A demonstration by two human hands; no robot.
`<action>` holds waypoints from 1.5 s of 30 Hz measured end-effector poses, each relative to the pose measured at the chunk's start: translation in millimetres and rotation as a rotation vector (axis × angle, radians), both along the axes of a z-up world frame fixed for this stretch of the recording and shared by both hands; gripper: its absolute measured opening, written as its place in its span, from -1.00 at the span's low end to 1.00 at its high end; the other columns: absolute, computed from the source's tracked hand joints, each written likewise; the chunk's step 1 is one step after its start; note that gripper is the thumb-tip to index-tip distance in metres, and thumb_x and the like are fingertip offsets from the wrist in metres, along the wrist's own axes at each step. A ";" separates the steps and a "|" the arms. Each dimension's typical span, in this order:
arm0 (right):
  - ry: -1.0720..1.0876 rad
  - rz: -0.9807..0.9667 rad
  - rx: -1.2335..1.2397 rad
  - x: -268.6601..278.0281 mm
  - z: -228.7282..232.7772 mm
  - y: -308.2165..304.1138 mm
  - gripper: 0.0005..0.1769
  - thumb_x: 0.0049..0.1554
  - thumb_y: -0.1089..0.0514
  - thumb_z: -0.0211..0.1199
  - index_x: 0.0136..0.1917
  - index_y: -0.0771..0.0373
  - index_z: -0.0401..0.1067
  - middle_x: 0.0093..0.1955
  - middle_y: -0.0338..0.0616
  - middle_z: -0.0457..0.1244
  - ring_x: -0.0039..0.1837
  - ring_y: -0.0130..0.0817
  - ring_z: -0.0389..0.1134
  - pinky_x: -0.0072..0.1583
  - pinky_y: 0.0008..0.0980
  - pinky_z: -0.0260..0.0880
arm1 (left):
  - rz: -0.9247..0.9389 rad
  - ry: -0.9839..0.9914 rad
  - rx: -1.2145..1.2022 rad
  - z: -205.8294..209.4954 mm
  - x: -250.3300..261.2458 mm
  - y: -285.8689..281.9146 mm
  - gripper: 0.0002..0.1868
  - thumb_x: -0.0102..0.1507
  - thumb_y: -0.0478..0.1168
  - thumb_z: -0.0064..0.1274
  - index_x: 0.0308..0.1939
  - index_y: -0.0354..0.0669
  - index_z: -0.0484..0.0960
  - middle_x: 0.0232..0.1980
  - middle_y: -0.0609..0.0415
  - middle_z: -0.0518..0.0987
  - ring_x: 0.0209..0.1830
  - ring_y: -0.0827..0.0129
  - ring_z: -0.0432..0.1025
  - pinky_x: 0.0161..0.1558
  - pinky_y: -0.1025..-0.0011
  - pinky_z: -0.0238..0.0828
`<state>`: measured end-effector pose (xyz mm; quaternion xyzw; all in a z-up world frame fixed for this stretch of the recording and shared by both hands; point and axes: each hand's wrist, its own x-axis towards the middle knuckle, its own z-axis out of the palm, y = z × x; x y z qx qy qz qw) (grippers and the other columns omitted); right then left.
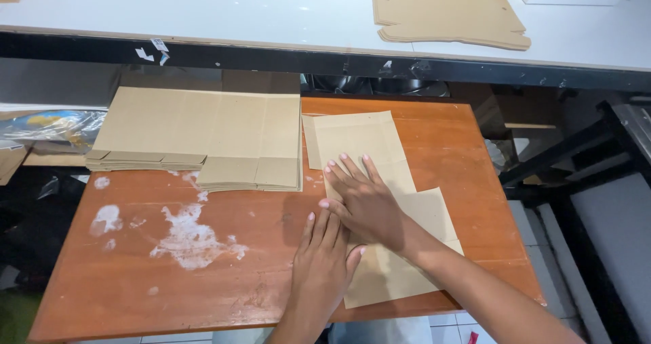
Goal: Folding and assembling a cardboard box from a flat template on a table.
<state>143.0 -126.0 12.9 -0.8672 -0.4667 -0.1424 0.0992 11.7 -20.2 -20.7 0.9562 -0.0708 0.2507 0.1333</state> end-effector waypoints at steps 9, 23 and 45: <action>-0.310 -0.044 0.057 0.6 -7.4 -3.2 -0.31 0.31 -0.30 0.05 0.41 0.27 0.40 0.43 -0.05 0.31 0.53 -0.16 0.24 0.53 0.02 0.07 | 0.067 0.025 0.110 -2.2 -8.1 -8.0 -0.32 0.39 0.17 -0.11 0.38 -0.28 0.43 0.47 -0.10 0.38 0.54 0.16 0.18 0.55 0.16 -0.04; 0.565 -0.139 0.212 30.8 4.7 -21.6 -0.29 0.29 -0.11 -0.10 0.62 0.20 0.04 0.69 -0.02 -0.08 0.71 -0.18 -0.19 0.61 -0.01 -0.45 | -0.013 0.317 -0.361 37.7 14.4 31.0 -0.10 0.37 0.29 -0.17 0.61 -0.15 -0.03 0.65 -0.23 -0.07 0.64 -0.07 -0.17 0.47 -0.09 -0.27; 0.024 0.176 -0.030 75.9 -6.7 10.0 -0.33 0.40 -0.19 -0.18 0.57 0.29 0.13 0.57 0.06 0.14 0.68 0.02 -0.06 0.61 0.10 -0.30 | 0.054 0.048 0.022 -1.3 25.9 4.9 -0.25 0.41 0.27 -0.21 0.51 -0.13 0.27 0.63 -0.06 0.16 0.63 0.12 0.03 0.53 -0.13 -0.15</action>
